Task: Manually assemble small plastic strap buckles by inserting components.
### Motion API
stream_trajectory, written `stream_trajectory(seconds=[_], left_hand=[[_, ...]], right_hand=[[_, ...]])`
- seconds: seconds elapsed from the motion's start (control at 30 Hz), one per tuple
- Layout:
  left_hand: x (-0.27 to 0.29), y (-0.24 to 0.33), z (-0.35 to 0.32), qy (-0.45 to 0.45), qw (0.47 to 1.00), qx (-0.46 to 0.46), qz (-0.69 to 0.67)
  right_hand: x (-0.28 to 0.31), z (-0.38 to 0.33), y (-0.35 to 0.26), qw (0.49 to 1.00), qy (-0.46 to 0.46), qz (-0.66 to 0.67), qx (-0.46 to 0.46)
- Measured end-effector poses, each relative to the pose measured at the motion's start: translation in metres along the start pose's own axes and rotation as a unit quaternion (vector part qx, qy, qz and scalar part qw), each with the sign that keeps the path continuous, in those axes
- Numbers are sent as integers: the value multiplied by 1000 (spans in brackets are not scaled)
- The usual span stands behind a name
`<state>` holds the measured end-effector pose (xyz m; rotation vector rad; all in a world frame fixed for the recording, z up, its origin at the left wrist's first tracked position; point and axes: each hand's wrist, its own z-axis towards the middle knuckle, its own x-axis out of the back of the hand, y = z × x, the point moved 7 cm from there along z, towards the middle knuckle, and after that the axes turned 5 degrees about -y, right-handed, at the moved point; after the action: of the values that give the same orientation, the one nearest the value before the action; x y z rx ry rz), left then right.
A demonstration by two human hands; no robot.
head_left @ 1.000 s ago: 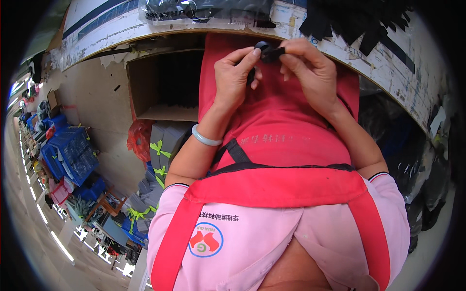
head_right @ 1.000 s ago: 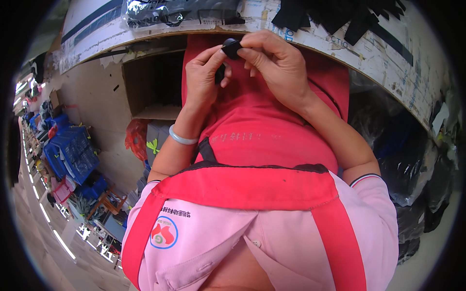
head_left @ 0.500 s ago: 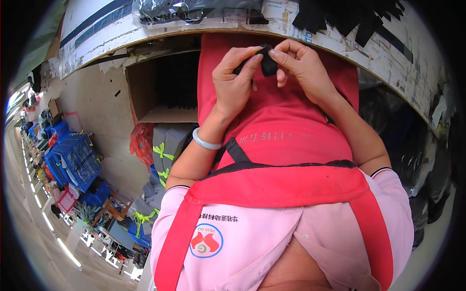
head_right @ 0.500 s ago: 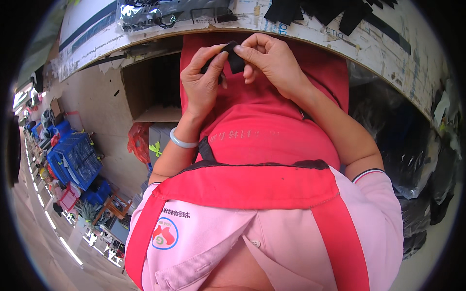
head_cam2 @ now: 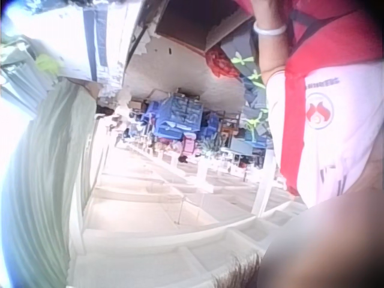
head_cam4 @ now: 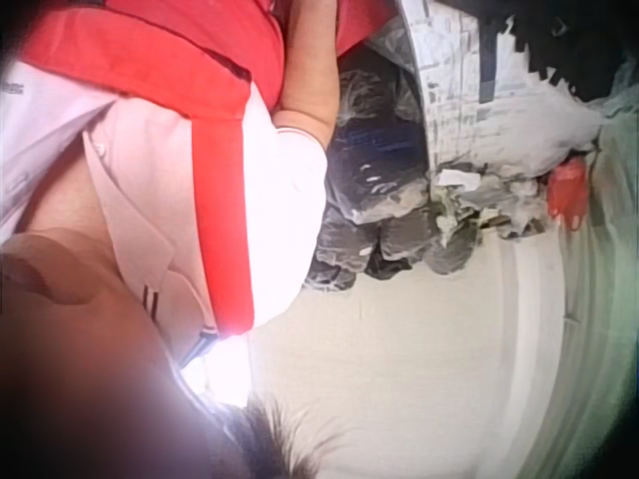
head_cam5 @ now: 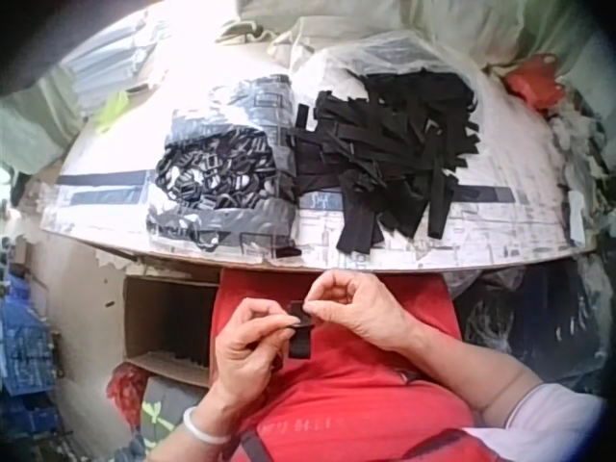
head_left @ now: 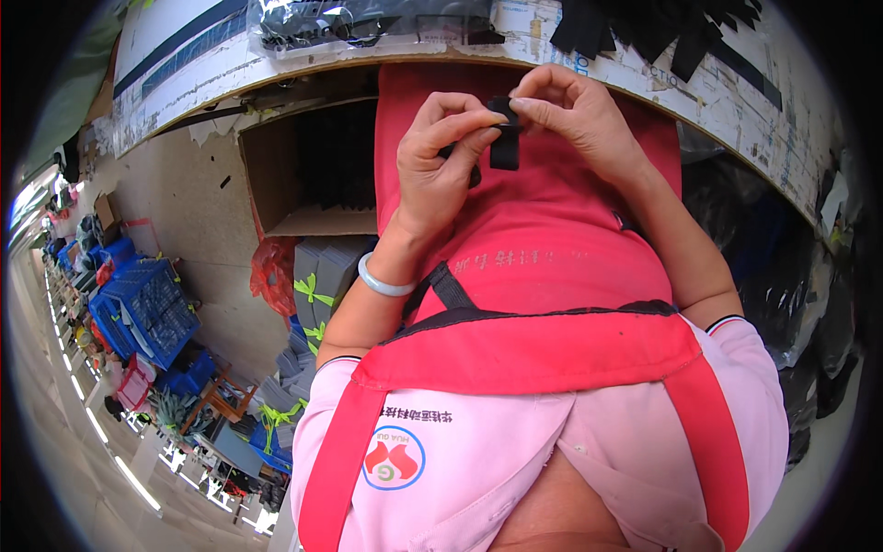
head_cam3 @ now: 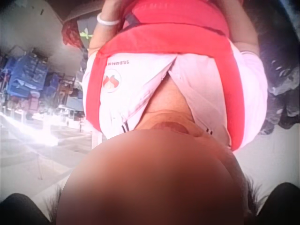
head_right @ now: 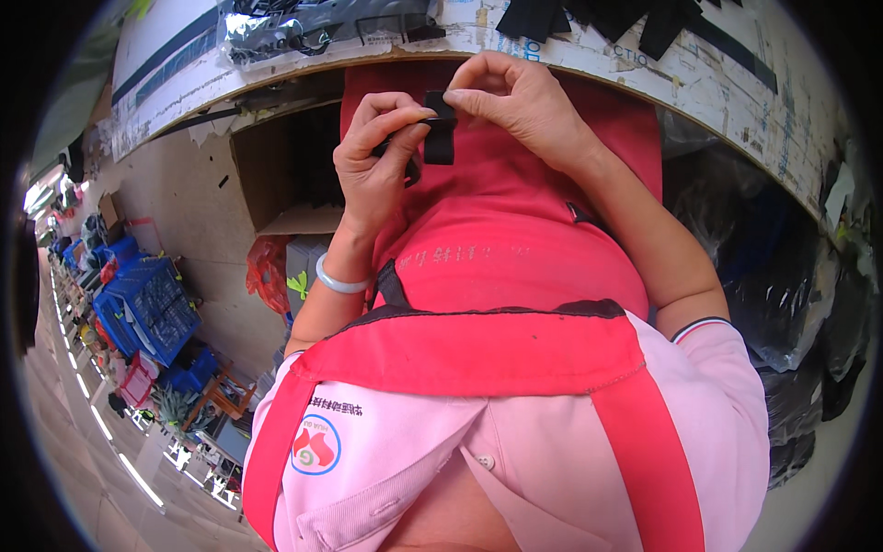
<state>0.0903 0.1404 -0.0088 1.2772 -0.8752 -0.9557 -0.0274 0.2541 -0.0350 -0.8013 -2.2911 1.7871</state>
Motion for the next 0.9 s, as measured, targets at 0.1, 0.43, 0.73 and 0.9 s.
stream_trajectory(seconds=[0.1,0.43,0.73,0.9], left_hand=[[0,-1,-2,2,1000,-5,-8],[6,-60,-34,136,863,270,-405],[-8,-42,-19,-15,954,185,-235],[-23,-50,-19,-98,944,217,-228]], right_hand=[[-3,2,1,999,13,42,8],[-40,37,-66,986,38,56,152],[-44,23,-13,977,-84,-194,32],[-49,15,14,954,-173,-241,-43]])
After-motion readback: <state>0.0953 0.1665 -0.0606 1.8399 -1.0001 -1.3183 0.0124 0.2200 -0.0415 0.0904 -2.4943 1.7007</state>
